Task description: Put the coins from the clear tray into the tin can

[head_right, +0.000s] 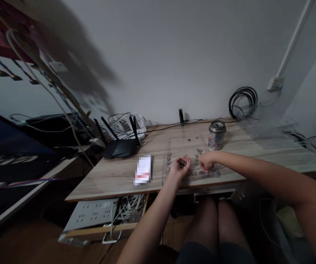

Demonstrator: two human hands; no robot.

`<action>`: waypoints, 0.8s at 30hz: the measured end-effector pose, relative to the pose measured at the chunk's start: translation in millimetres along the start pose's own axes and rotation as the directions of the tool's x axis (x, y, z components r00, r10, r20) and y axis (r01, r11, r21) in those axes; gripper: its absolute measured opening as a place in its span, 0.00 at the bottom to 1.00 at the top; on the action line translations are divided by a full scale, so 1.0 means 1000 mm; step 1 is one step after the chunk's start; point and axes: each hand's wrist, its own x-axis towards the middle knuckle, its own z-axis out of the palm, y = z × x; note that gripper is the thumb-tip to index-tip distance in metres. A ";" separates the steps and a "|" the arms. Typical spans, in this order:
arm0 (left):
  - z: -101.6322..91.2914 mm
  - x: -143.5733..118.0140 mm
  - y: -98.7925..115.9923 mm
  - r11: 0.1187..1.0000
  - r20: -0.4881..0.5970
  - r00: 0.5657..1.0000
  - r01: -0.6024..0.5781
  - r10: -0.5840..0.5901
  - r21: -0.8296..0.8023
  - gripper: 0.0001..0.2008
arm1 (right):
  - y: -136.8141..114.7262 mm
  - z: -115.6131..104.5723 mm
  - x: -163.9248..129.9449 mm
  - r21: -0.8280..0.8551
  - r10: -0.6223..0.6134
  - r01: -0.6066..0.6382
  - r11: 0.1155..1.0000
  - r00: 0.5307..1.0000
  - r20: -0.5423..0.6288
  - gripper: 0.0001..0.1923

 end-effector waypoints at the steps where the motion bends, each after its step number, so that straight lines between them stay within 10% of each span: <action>1: 0.000 0.001 0.000 0.999 0.013 1.000 0.014 -0.015 0.029 0.10 | -0.001 -0.005 0.000 0.106 -0.033 0.041 0.993 0.997 -0.072 0.09; 6: 0.004 0.004 -0.002 0.991 0.074 0.994 0.066 -0.075 0.114 0.09 | -0.015 -0.020 0.015 0.521 -0.031 0.272 0.809 0.905 -0.425 0.11; 11: 0.004 0.004 0.002 0.966 0.063 0.993 0.083 -0.101 0.246 0.11 | -0.020 -0.012 0.035 0.462 0.132 0.242 0.853 0.757 -0.640 0.07; 13: 0.001 0.005 0.006 0.955 0.038 0.995 0.079 -0.094 0.287 0.14 | -0.006 -0.019 0.025 0.396 0.185 0.229 0.889 0.612 -0.769 0.08; 18: -0.003 0.005 0.008 0.935 0.105 0.991 0.038 -0.080 0.352 0.16 | 0.061 -0.060 -0.029 0.518 0.529 -0.157 0.841 0.038 -0.848 0.13; 24: -0.001 -0.001 0.003 0.896 0.151 0.987 -0.015 -0.058 0.445 0.06 | 0.089 -0.089 -0.046 0.566 0.675 -0.475 0.674 0.083 -0.734 0.10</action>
